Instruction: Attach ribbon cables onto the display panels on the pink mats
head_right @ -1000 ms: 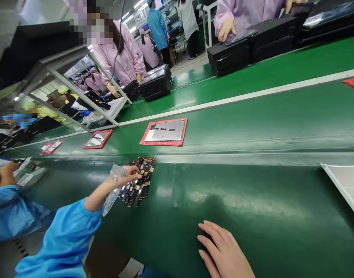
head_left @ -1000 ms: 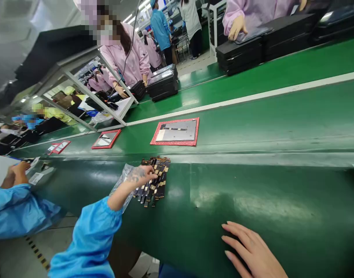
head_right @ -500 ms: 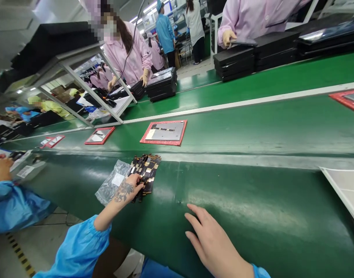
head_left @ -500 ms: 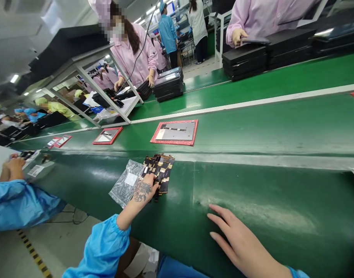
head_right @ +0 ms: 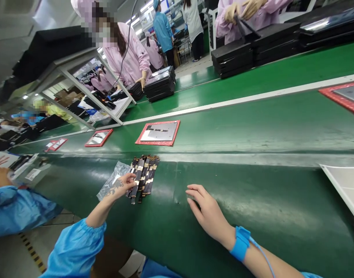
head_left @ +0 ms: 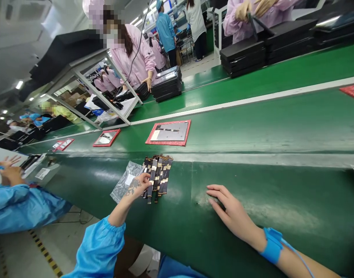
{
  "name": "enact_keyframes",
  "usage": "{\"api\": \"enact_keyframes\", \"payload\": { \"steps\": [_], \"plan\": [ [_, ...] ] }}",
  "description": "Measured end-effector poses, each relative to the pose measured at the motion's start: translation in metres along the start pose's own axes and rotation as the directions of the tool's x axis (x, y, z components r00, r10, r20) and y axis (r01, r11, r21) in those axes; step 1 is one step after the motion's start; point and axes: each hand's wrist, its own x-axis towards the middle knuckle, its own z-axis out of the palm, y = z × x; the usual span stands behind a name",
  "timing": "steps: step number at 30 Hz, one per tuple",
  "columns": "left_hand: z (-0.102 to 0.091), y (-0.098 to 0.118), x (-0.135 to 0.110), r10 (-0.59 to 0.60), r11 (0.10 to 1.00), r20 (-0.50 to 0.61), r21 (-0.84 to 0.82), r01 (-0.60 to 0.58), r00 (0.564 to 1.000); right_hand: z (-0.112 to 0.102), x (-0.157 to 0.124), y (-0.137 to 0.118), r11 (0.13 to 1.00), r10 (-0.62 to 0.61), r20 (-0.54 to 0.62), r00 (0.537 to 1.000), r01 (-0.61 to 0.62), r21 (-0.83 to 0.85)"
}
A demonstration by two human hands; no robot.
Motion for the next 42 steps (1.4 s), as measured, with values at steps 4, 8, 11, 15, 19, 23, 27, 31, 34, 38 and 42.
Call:
{"api": "enact_keyframes", "payload": {
  "steps": [4,8,11,15,19,23,27,31,34,38,42],
  "plan": [
    [-0.010,-0.002,-0.001,-0.041,0.998,-0.100,0.043,0.045,0.994,0.001,0.000,0.002,0.999,0.021,-0.007,1.000,-0.021,0.042],
    [-0.019,-0.003,0.001,-0.064,0.996,-0.153,0.057,0.073,0.986,0.003,0.000,0.003,0.998,0.031,-0.001,1.000,-0.031,0.059],
    [-0.031,0.003,0.002,-0.063,0.998,-0.153,0.000,0.064,0.986,0.003,-0.001,0.002,0.996,0.053,0.011,0.999,-0.054,0.069],
    [-0.036,0.030,-0.007,-0.020,0.981,-0.139,-0.195,-0.007,0.990,0.004,-0.001,0.000,0.994,0.064,0.007,0.998,-0.064,0.088],
    [0.016,0.079,-0.026,0.090,0.881,0.004,-0.467,-0.078,0.996,-0.001,0.004,-0.001,0.990,0.046,-0.013,0.999,-0.044,0.130],
    [0.102,0.131,-0.032,0.224,0.711,0.129,-0.699,-0.072,0.966,-0.020,0.017,0.012,0.993,0.053,-0.097,0.994,-0.042,0.109],
    [0.155,0.165,-0.022,0.327,0.566,0.173,-0.823,-0.046,0.929,-0.043,0.029,0.030,0.994,0.109,-0.215,0.970,-0.104,0.036],
    [0.171,0.170,-0.008,0.359,0.488,0.142,-0.871,-0.056,0.923,-0.054,0.032,0.039,0.974,0.226,-0.255,0.940,-0.213,0.079],
    [0.174,0.164,-0.004,0.363,0.466,0.138,-0.884,-0.051,0.921,-0.053,0.030,0.038,0.963,0.267,-0.219,0.938,-0.251,0.099],
    [0.174,0.161,-0.004,0.409,0.477,0.158,-0.877,-0.062,0.899,-0.050,0.027,0.034,0.976,0.211,-0.150,0.966,-0.200,0.090],
    [0.173,0.160,-0.005,0.455,0.496,0.164,-0.863,-0.096,0.875,-0.050,0.024,0.034,0.991,0.128,-0.106,0.986,-0.124,0.044]
  ]
}}
